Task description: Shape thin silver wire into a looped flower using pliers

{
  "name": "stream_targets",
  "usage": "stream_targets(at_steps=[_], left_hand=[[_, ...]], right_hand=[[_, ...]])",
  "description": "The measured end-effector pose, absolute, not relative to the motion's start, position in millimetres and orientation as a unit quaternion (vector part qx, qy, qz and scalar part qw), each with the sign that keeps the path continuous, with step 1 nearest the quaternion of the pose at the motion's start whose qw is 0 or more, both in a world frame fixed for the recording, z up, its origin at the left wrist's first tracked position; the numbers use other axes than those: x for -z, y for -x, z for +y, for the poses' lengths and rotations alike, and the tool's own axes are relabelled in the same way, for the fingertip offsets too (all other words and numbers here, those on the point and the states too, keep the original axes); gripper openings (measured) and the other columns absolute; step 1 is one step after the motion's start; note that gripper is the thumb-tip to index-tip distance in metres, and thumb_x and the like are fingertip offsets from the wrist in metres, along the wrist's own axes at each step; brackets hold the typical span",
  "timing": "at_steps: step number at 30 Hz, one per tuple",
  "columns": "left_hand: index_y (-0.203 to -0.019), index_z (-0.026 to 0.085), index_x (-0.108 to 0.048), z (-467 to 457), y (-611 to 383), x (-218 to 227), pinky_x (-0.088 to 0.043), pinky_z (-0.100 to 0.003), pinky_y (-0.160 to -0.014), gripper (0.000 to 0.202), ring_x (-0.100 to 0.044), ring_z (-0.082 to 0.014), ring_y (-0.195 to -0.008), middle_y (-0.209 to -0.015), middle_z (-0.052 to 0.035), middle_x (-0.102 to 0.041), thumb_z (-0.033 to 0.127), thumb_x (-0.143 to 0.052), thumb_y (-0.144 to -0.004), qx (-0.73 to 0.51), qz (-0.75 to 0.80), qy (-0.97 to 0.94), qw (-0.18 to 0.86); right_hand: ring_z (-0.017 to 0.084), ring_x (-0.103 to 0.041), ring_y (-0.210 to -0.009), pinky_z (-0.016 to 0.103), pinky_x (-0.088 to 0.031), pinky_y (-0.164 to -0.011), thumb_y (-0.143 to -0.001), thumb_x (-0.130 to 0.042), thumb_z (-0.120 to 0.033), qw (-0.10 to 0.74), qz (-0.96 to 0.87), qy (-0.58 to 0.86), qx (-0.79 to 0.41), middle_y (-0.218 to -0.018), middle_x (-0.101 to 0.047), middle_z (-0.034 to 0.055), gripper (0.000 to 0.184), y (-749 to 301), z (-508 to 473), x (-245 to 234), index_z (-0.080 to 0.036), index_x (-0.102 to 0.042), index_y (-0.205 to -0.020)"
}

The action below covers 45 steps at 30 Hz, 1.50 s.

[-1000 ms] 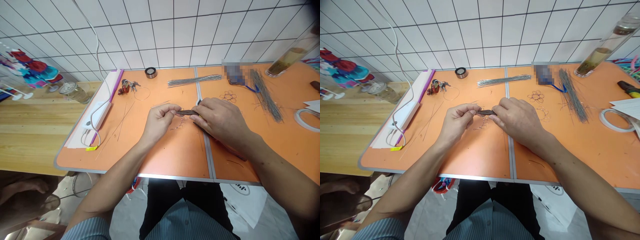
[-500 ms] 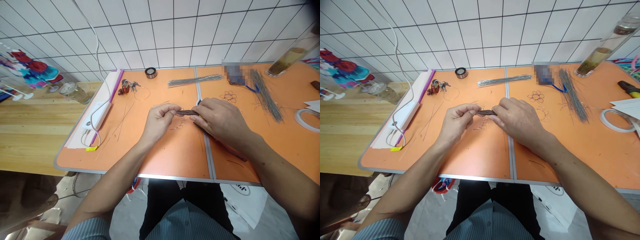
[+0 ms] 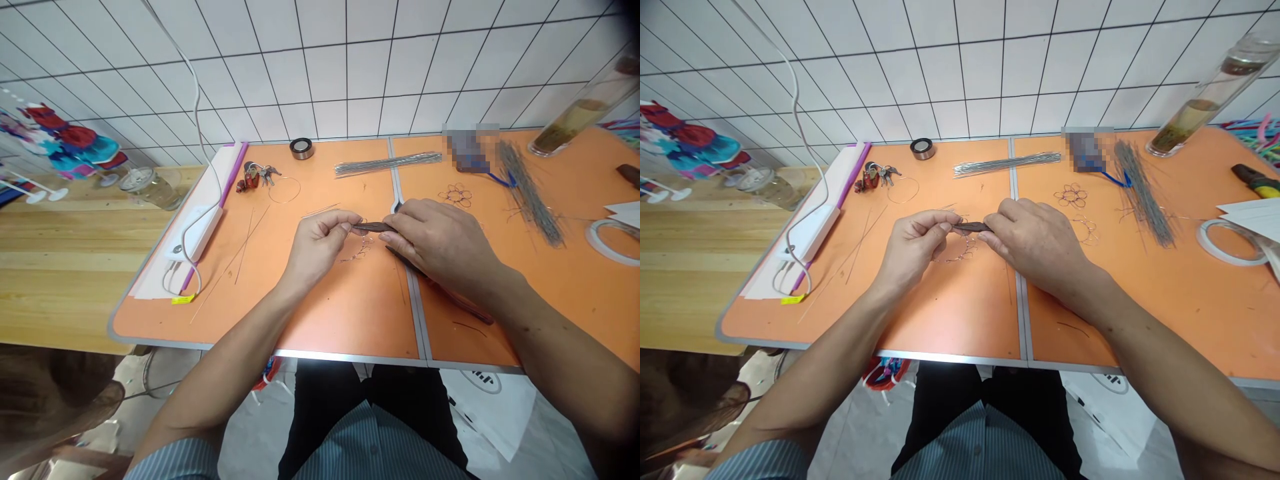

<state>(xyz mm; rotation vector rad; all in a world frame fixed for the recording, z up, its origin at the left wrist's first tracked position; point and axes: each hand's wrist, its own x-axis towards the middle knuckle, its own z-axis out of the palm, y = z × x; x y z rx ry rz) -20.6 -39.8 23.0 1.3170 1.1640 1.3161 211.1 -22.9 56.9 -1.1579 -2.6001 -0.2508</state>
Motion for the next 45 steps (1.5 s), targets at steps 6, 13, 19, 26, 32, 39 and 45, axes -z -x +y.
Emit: stream_targets(at_steps=[6,13,19,26,32,39,45], left_hand=[[-0.097,0.02,-0.086,-40.6,20.5,-24.1,-0.032,-0.027,-0.048,0.016,-0.04,-0.0089,-0.052,-0.088,-0.0059,-0.082,0.03,-0.075,-0.091,-0.534,0.473,-0.532,0.456],[-0.095,0.022,-0.086,-39.4,20.7,-23.5,-0.03,-0.027,-0.047,0.015,-0.04,-0.0092,-0.051,-0.08,-0.0035,-0.078,0.032,-0.076,-0.09,-0.533,0.48,-0.534,0.448],[-0.095,0.021,-0.086,-39.6,19.8,-23.4,-0.03,-0.027,-0.047,0.016,-0.04,-0.009,-0.051,-0.084,-0.0051,-0.08,0.032,-0.076,-0.09,-0.533,0.476,-0.533,0.453],[-0.096,0.021,-0.086,-39.4,20.1,-22.9,-0.03,-0.027,-0.047,0.015,-0.04,-0.0088,-0.051,-0.084,-0.0053,-0.081,0.031,-0.076,-0.09,-0.532,0.478,-0.53,0.455],[-0.096,0.02,-0.086,-38.2,20.6,-20.6,-0.03,-0.026,-0.047,0.015,-0.04,-0.0083,-0.051,-0.082,-0.0039,-0.079,0.03,-0.075,-0.09,-0.537,0.469,-0.536,0.451],[-0.096,0.019,-0.086,-38.5,20.8,-20.9,-0.03,-0.026,-0.047,0.016,-0.041,-0.0081,-0.051,-0.078,-0.0035,-0.076,0.029,-0.075,-0.091,-0.54,0.467,-0.543,0.444],[-0.095,0.02,-0.087,-37.4,21.0,-19.1,-0.03,-0.026,-0.047,0.016,-0.042,-0.0086,-0.052,-0.078,-0.0033,-0.075,0.029,-0.075,-0.091,-0.542,0.464,-0.544,0.442]], right_hand=[[0.024,-0.063,-0.09,0.038,-0.032,-0.07,-0.119,-0.042,-0.042,0.144,-0.901,0.4,0.085,-0.102,-0.075,0.0109,0.045,-211.7,-23.0,-57.9,-0.018,-0.08,-0.112],[0.027,-0.062,-0.09,0.039,-0.032,-0.073,-0.117,-0.045,-0.042,0.154,-0.901,0.386,0.124,-0.102,-0.077,0.0127,0.043,-211.6,-21.5,-57.0,-0.019,-0.08,-0.114],[0.026,-0.061,-0.087,0.038,-0.029,-0.071,-0.117,-0.046,-0.041,0.145,-0.899,0.388,0.139,-0.098,-0.076,0.0118,0.042,-211.3,-22.3,-56.4,-0.019,-0.081,-0.112],[0.026,-0.061,-0.088,0.039,-0.028,-0.071,-0.117,-0.047,-0.041,0.142,-0.9,0.384,0.148,-0.1,-0.075,0.0116,0.041,-210.4,-21.9,-57.2,-0.018,-0.081,-0.112],[0.026,-0.061,-0.09,0.039,-0.029,-0.073,-0.118,-0.048,-0.041,0.137,-0.9,0.383,0.154,-0.102,-0.076,0.0119,0.04,-210.1,-22.2,-56.4,-0.018,-0.081,-0.113],[0.026,-0.061,-0.09,0.039,-0.027,-0.073,-0.118,-0.049,-0.04,0.133,-0.9,0.384,0.157,-0.103,-0.076,0.0123,0.039,-210.1,-22.8,-57.7,-0.017,-0.081,-0.113],[0.026,-0.06,-0.089,0.038,-0.026,-0.072,-0.117,-0.049,-0.038,0.132,-0.9,0.388,0.146,-0.1,-0.075,0.0126,0.038,-209.7,-24.3,-57.9,-0.017,-0.08,-0.111]])
